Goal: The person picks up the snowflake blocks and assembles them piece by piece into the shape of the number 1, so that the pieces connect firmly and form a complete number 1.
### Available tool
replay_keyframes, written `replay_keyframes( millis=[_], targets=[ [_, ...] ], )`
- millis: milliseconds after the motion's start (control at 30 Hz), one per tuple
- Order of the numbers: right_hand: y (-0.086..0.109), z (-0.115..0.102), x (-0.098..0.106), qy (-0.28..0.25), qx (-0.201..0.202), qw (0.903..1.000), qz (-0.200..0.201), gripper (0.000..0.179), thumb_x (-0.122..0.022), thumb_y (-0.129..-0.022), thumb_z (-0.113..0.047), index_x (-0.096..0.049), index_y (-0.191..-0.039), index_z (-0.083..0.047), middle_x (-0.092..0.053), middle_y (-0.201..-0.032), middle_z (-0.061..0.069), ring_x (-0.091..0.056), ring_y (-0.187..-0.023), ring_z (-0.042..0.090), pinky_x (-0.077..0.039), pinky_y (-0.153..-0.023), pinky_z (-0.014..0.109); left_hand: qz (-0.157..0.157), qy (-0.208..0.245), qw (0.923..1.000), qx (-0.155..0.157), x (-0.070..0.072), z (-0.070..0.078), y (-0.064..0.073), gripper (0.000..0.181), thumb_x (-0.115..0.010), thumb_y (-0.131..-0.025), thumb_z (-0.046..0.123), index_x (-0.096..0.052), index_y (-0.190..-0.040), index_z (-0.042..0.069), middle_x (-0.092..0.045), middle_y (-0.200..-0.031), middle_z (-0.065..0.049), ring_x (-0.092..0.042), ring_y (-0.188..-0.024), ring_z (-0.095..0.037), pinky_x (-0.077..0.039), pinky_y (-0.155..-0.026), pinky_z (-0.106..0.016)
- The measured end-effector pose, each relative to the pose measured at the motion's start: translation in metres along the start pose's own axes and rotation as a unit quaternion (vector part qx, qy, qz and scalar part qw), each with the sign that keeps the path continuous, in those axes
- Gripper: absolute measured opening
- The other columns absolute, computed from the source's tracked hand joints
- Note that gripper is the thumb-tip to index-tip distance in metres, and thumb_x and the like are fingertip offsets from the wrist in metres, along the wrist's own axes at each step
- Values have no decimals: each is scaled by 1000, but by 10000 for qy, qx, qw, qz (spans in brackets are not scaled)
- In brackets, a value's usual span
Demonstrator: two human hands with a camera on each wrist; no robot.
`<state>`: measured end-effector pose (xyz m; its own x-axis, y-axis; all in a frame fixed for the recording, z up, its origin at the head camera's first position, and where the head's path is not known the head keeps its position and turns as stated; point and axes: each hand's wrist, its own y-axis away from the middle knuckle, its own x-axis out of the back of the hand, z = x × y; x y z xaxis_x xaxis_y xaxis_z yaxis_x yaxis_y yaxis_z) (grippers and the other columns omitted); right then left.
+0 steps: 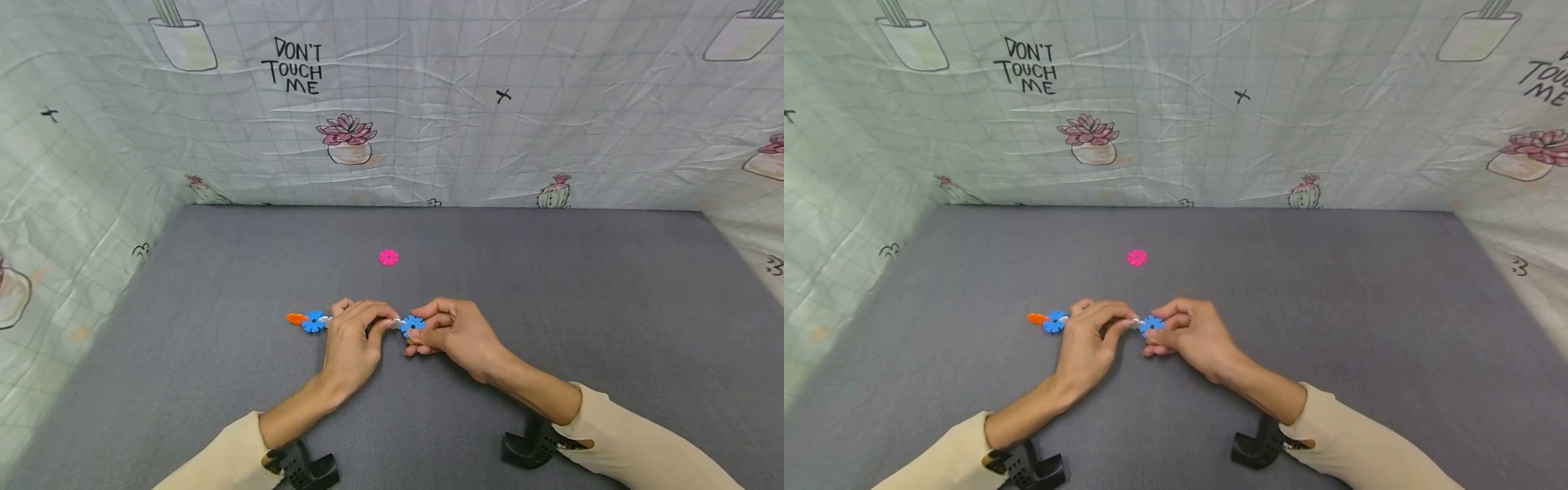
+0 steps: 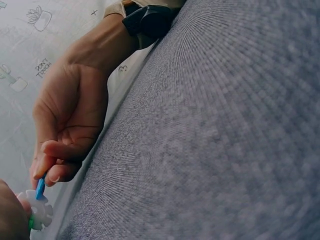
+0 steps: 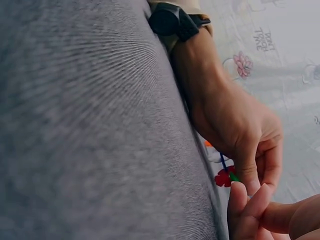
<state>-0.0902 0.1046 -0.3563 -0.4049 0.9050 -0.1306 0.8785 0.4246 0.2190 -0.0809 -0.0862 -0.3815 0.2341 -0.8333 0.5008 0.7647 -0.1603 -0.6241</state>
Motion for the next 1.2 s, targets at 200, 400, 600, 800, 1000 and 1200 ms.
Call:
replay_keyframes(
  millis=[200, 400, 600, 800, 1000, 1200],
  targets=[
    [-1, 0, -3, 44, -38, 10000, 48, 35, -68, -85, 5, -54, -116, 12, -64, -82, 22, -69, -78, 34, -55, -68, 31, 47, -13, 10000, 16, -1, 0, 0, 11, -78, -76, 1, -71, -80, 8, -69, -81, 1, -64, -77, -13, -34, -78, -38],
    [-2, 3, -2, 320, 86, 9994, 78, 36, -69, -85, 1, -55, -117, 10, -64, -83, 22, -69, -78, 33, -55, -68, 32, -29, -173, 9998, 44, -1, -1, -1, 9, -77, -77, 5, -71, -81, 10, -69, -81, 2, -64, -77, -11, -34, -81, -39],
    [-1, -1, 2, 762, 159, 9970, -49, 35, -68, -89, -7, -57, -121, 6, -67, -88, 18, -69, -80, 30, -55, -67, 32, -85, -137, 9997, 175, 1, -1, 1, 9, -77, -78, 7, -71, -84, 12, -68, -83, 4, -62, -79, -9, -32, -85, -39],
    [-1, -7, 7, 1260, 216, 9918, 31, 30, -62, -94, -8, -60, -123, 2, -69, -94, 14, -67, -79, 26, -53, -64, 30, -28, -39, 9999, 147, 2, 0, 0, 11, -77, -78, 5, -71, -85, 11, -67, -84, 4, -60, -77, -9, -30, -84, -39],
    [-1, -8, 8, 1189, 122, 9924, 305, 31, -68, -89, -7, -62, -119, -1, -66, -87, 17, -58, -65, 20, -45, -54, 24, -71, 69, 9999, 124, 1, -1, 1, 12, -77, -79, 5, -70, -88, 11, -66, -86, 4, -56, -78, -13, -29, -83, -41],
    [-1, -6, 5, 849, 81, 9955, 408, 37, -72, -86, -8, -60, -120, -1, -68, -85, 14, -53, -61, 15, -45, -55, 24, -173, 52, 9997, -134, 1, -4, 0, 21, -81, -77, 16, -68, -93, 11, -63, -93, 4, -54, -89, -15, -29, -86, -41]
  ],
)
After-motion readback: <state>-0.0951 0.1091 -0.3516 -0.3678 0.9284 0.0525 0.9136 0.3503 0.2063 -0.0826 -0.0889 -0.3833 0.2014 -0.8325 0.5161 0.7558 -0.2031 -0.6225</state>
